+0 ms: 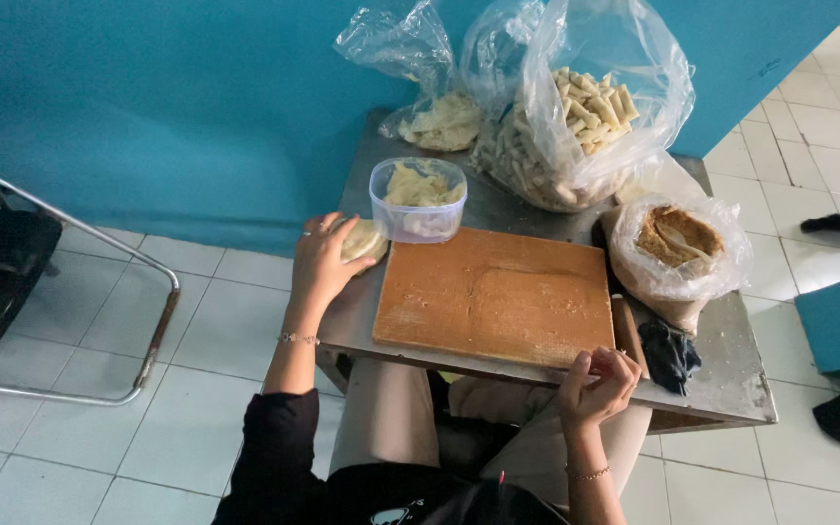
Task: The person sits at a small metal table and cuts flattened dough sheets into triangular wrappers on a wooden board. They spoon brown filling from a covered bowl onto each wrapper, then fold and pinch the wrappers closed into filled pastries, setting finished ones aside.
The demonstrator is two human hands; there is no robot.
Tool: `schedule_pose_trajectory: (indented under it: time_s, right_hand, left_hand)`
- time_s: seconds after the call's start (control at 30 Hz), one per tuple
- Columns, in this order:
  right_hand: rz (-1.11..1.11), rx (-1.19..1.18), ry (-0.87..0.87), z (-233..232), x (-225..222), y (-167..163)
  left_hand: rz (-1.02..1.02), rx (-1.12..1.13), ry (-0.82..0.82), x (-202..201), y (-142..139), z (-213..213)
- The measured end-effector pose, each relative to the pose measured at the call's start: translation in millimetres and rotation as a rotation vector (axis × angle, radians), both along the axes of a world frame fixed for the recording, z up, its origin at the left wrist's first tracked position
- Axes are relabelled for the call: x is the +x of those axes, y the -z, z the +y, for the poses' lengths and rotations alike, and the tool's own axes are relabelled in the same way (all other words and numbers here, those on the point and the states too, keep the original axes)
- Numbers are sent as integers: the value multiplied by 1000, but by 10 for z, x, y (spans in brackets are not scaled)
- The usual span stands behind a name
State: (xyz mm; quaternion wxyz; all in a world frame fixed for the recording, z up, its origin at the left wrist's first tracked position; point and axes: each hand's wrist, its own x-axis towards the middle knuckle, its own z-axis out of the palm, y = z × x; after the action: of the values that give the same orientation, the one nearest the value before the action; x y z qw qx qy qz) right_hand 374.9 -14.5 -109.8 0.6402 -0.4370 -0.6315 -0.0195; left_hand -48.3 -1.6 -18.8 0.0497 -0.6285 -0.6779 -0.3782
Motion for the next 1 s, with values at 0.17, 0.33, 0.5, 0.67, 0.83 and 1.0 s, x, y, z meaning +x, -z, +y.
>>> schedule_pose_trajectory:
  time_s: [0.17,0.33,0.5,0.67,0.83,1.0]
  right_hand:
    - [40,3,-17,-4,-28,-17]
    - [51,-11,-36,26,-8,-14]
    - [37,-6,-35,16,4,13]
    - [30,-17,-42,-1,-17,18]
    - [56,-56,-52,-64,-117,-217]
    - [336,-440,-587,-351,-406,-723]
  left_hand:
    - [5,-169,60,-105,-196,168]
    - [83,-277,121,-231,-299,264]
    - [215,-191,67,-235,-346,241]
    - [299,-73,-29,-280,-684,-102]
    - [52,378,73,200,-705,-614]
    - [-63,475,380,1191,-303,-925]
